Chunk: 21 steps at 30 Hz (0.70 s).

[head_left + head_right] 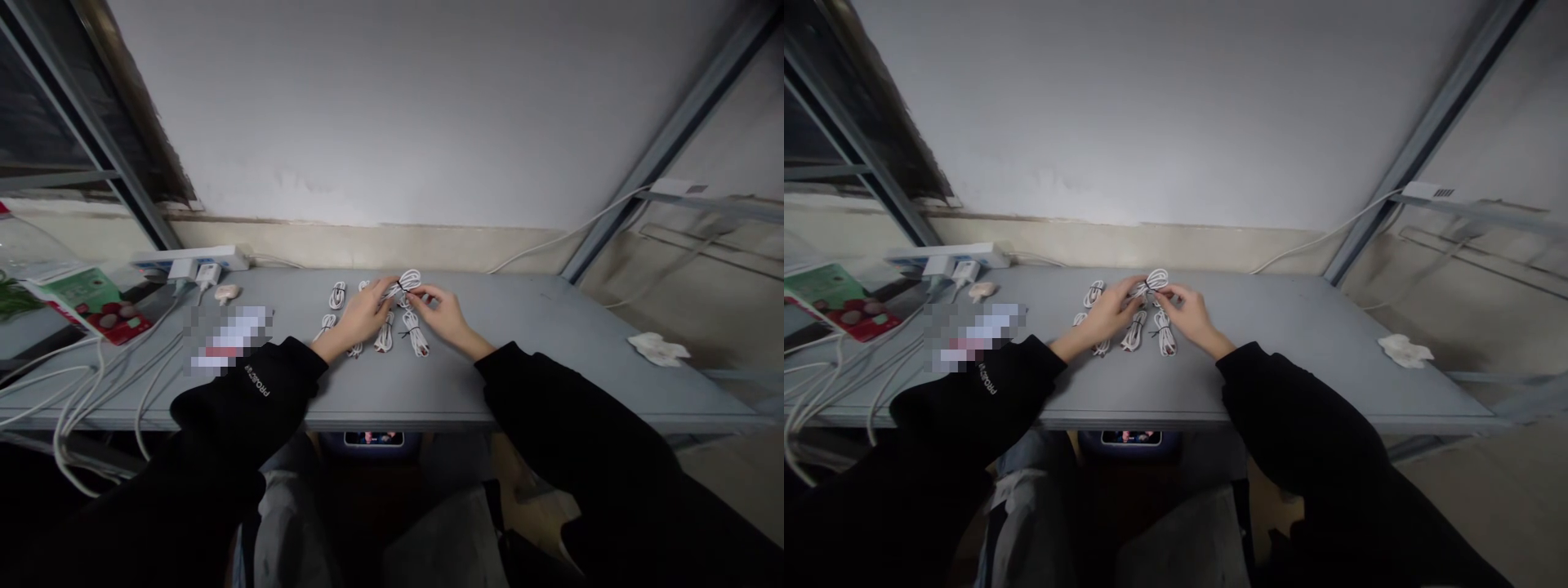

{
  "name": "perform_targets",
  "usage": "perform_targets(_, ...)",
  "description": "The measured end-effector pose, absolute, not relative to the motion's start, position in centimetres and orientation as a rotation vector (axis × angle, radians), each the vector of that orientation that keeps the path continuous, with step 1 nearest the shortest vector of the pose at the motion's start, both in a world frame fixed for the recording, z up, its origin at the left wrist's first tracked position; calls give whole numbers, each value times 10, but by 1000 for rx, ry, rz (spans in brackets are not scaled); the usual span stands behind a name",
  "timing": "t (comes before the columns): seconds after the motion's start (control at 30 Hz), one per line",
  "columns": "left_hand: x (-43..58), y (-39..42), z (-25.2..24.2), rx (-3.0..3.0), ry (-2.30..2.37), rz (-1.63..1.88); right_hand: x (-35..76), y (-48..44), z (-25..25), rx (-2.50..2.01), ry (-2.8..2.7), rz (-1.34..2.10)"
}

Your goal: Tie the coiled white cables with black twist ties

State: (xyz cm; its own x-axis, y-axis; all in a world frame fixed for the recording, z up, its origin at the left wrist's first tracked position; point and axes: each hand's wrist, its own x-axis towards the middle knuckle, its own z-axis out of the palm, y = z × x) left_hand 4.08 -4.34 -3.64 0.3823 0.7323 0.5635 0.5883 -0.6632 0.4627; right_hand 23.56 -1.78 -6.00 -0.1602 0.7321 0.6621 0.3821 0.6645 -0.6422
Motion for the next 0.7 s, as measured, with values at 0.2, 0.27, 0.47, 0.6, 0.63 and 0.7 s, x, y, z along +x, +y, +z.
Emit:
perform_targets(0.2,43,-50,-29,2383,1208,1056,236,-18,-58,-866,-1737,299)
perform_targets(0.27,44,-52,-27,2375,1269,1007,236,-19,-57,-840,-1725,250)
perform_targets(0.47,44,-52,-26,2403,1423,908,233,-20,-58,-851,-1735,289)
perform_targets(0.6,44,-54,-24,2386,1437,907,232,-20,-58,-886,-1704,390)
perform_targets(0.63,44,-55,-23,2383,1439,904,232,-20,-59,-889,-1690,413)
perform_targets(0.7,44,-56,-21,2382,1457,887,232,-19,-59,-884,-1664,461)
